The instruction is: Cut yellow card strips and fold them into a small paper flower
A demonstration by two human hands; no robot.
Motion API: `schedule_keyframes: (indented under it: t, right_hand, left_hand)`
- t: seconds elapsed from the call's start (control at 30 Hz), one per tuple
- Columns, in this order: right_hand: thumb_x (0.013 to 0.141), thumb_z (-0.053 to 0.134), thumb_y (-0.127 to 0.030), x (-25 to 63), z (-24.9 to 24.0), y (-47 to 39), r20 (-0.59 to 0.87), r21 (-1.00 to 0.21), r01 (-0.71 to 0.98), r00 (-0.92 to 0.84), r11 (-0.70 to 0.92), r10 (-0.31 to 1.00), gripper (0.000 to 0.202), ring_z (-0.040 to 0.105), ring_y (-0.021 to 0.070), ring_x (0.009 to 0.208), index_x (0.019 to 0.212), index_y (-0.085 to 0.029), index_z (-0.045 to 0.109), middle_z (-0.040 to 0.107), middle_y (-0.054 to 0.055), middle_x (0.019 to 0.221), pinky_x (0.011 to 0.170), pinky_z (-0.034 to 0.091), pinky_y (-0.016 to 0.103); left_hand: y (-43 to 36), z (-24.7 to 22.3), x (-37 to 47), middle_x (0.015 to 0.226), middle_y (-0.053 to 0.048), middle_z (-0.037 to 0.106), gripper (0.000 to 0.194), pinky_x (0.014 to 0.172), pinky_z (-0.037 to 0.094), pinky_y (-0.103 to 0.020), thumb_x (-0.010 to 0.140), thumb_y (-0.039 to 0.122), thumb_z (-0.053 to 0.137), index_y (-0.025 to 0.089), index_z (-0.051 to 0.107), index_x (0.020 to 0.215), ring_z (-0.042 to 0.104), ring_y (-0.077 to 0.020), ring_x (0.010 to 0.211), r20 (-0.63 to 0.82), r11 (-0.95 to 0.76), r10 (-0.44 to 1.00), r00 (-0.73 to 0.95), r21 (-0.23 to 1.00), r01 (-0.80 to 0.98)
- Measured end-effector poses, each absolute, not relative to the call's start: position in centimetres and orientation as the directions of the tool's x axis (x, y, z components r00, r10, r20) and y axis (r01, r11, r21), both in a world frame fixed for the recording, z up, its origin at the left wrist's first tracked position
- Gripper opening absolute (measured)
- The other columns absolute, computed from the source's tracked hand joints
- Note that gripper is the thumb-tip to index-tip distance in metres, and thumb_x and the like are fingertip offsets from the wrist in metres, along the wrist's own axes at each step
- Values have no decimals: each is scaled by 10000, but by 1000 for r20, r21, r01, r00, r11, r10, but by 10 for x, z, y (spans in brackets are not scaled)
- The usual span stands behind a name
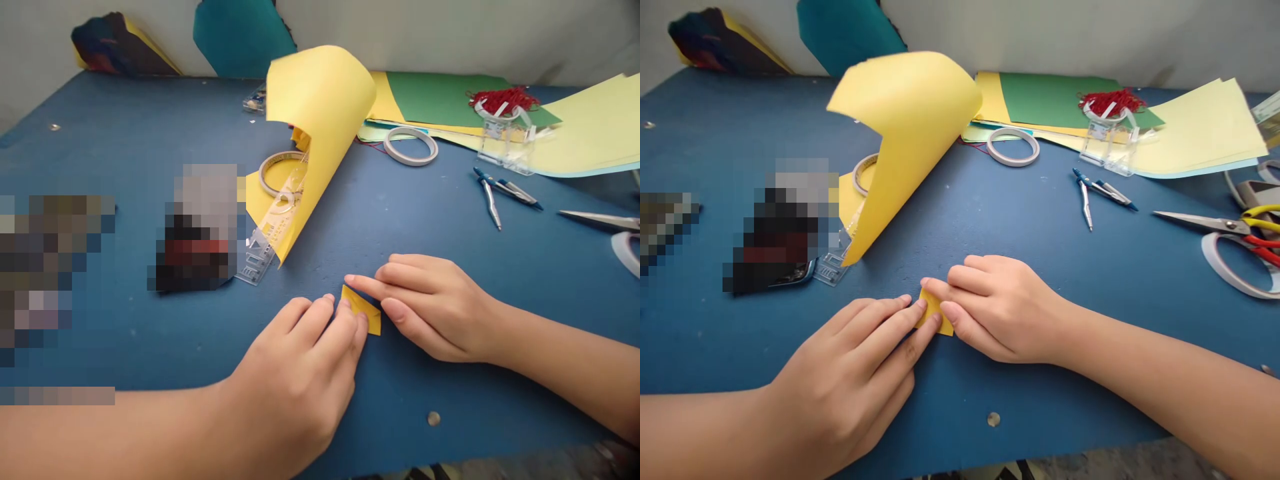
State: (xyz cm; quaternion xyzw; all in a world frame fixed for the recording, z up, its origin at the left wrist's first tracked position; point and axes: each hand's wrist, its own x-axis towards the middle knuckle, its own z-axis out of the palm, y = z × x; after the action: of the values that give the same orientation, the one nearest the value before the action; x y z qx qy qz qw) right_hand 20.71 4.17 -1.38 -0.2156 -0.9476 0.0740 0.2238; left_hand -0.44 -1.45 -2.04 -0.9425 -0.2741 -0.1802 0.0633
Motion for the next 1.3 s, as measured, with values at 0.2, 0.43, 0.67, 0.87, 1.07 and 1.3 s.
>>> schedule_keyframes:
  t: [0.2,0.43,0.67,0.87,1.07,1.3]
  right_hand:
    - [920,374,-164,203,-15,41,378,-119,360,-845,925,378,278,443,153,617,1054,-45,586,615,63,747,538,398,301]
    - [919,348,-139,206,-16,40,397,-220,334,-828,917,397,304,466,153,661,1101,-17,558,598,79,779,609,436,303]
    - [914,354,-142,205,-14,40,388,-185,336,-838,924,383,272,474,156,638,1010,-47,590,611,77,744,565,433,302]
    - [879,397,-111,206,-15,38,446,-145,334,-818,931,363,211,426,133,552,762,-136,571,557,30,618,484,360,286]
    - [773,467,-74,210,-14,34,521,-98,264,-808,960,275,267,330,113,463,528,-182,468,519,15,549,423,239,311]
    - [850,470,-145,211,-14,35,512,-40,266,-822,963,249,311,335,121,493,542,-174,508,477,5,534,453,261,296]
  left_hand:
    - [-15,-20,-4,1097,-166,641,296,731,508,-406,845,86,478,23,623,1095,584,-296,973,390,-844,489,780,-15,537]
    - [-15,-22,-4,1090,-162,623,288,748,498,-416,844,92,486,24,621,1089,563,-292,983,397,-846,495,773,15,534]
    - [-15,-23,-4,1116,-153,627,300,770,497,-426,849,93,469,33,620,1102,563,-287,986,386,-844,500,776,18,535]
    - [-14,-19,-4,1113,-144,634,278,754,500,-411,849,105,480,39,633,1070,567,-285,972,392,-848,488,780,1,530]
    - [-14,-20,-4,1075,-145,647,293,744,495,-416,840,91,486,19,614,1094,570,-296,953,408,-849,490,770,23,529]
    - [-10,-14,-3,916,-129,700,217,641,528,-398,812,114,547,38,669,975,629,-278,820,468,-841,481,741,7,542]
